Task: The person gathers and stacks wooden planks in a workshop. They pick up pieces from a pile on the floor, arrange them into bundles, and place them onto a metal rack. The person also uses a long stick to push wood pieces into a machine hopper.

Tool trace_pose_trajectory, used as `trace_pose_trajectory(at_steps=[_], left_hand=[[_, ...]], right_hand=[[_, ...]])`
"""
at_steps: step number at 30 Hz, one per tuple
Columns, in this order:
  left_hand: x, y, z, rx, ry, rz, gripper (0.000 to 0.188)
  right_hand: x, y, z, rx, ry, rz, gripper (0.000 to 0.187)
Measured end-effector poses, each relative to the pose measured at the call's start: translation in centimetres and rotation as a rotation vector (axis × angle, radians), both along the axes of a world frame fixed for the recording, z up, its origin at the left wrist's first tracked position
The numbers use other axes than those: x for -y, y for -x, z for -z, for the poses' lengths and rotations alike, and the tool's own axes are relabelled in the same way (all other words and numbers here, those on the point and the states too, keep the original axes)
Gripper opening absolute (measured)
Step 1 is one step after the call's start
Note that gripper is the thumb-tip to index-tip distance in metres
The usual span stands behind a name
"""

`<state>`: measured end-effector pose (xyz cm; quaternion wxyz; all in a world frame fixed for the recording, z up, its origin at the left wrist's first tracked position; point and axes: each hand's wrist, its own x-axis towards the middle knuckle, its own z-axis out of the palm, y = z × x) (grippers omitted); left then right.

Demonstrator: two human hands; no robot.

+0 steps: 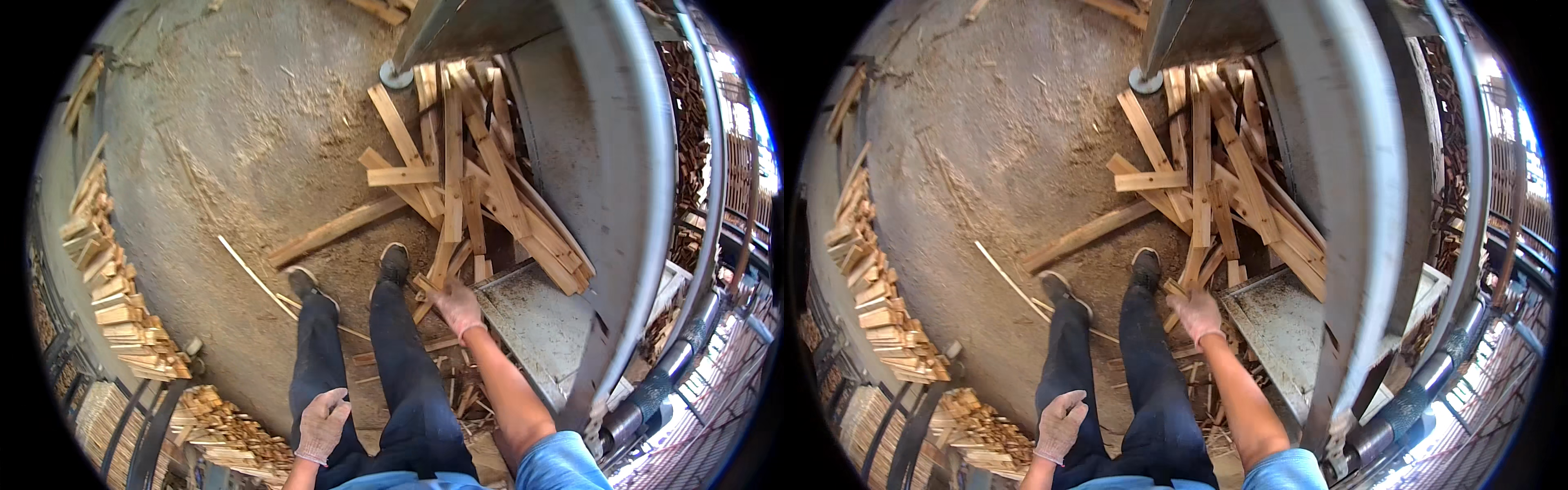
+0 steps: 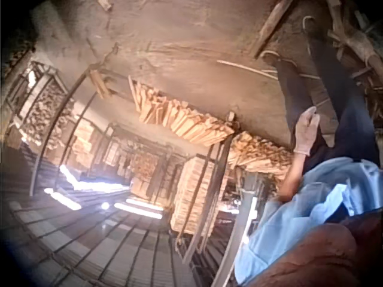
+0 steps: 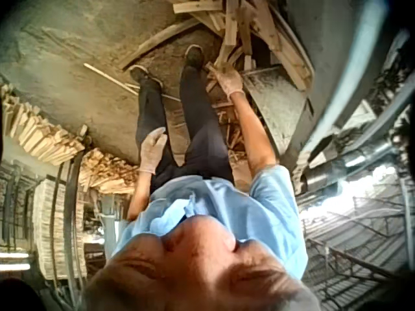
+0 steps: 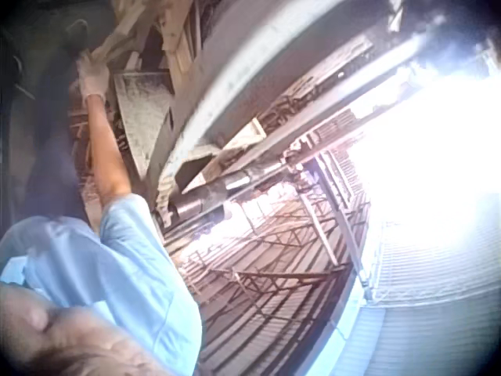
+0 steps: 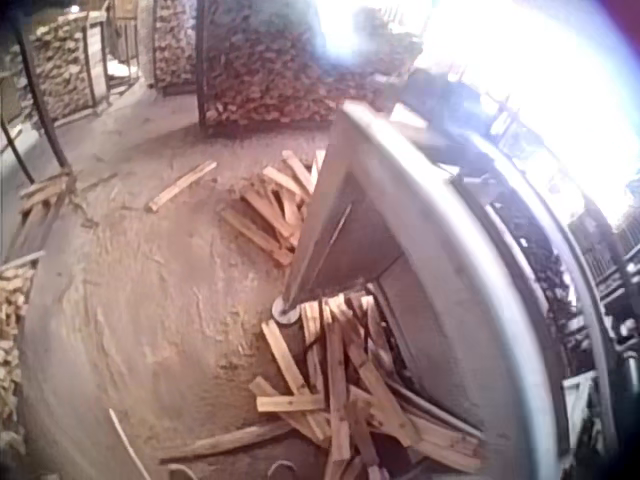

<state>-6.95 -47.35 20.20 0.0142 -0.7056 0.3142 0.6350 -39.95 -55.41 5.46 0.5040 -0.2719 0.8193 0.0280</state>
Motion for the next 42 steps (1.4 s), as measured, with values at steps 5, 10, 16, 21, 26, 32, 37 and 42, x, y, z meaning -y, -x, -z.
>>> trace_pose_trajectory(at_steps=[5,10,16,21,26,32,37,42], left_hand=[[0.0,2.7,8.0,-0.088,-0.159,0.003,0.036],[0.4,2.9,15.0,-0.104,-0.163,-0.011,0.035],[0.4,2.7,17.7,-0.146,-0.165,-0.155,0.038],[2.8,3.3,16.8,-0.189,-0.265,-0.099,0.039],[6.9,8.2,16.8,-0.422,-0.224,-0.084,0.047],[7.3,14.8,17.8,-0.908,-0.326,-0.198,0.085],[6.0,12.3,17.5,-0.641,-0.222,-0.306,0.063],[8.5,6.6,20.4,-0.313,-0.013,-0.221,0.040]], right_hand=[[5.5,7.2,9.5,-0.683,0.332,-0.367,0.071],[11.1,18.0,12.7,-0.959,0.023,-0.825,0.097],[11.8,21.7,14.8,-0.886,-0.271,-0.715,0.091],[13.5,19.0,9.9,-0.667,-0.213,-0.545,0.070],[10.7,12.9,6.1,-0.294,-0.093,-0.105,0.072],[3.4,0.6,1.4,0.189,0.133,0.717,0.059],[3.3,-5.8,3.6,0.370,0.111,0.487,0.066],[7.2,-11.7,9.1,0.595,0.158,0.166,0.066]])
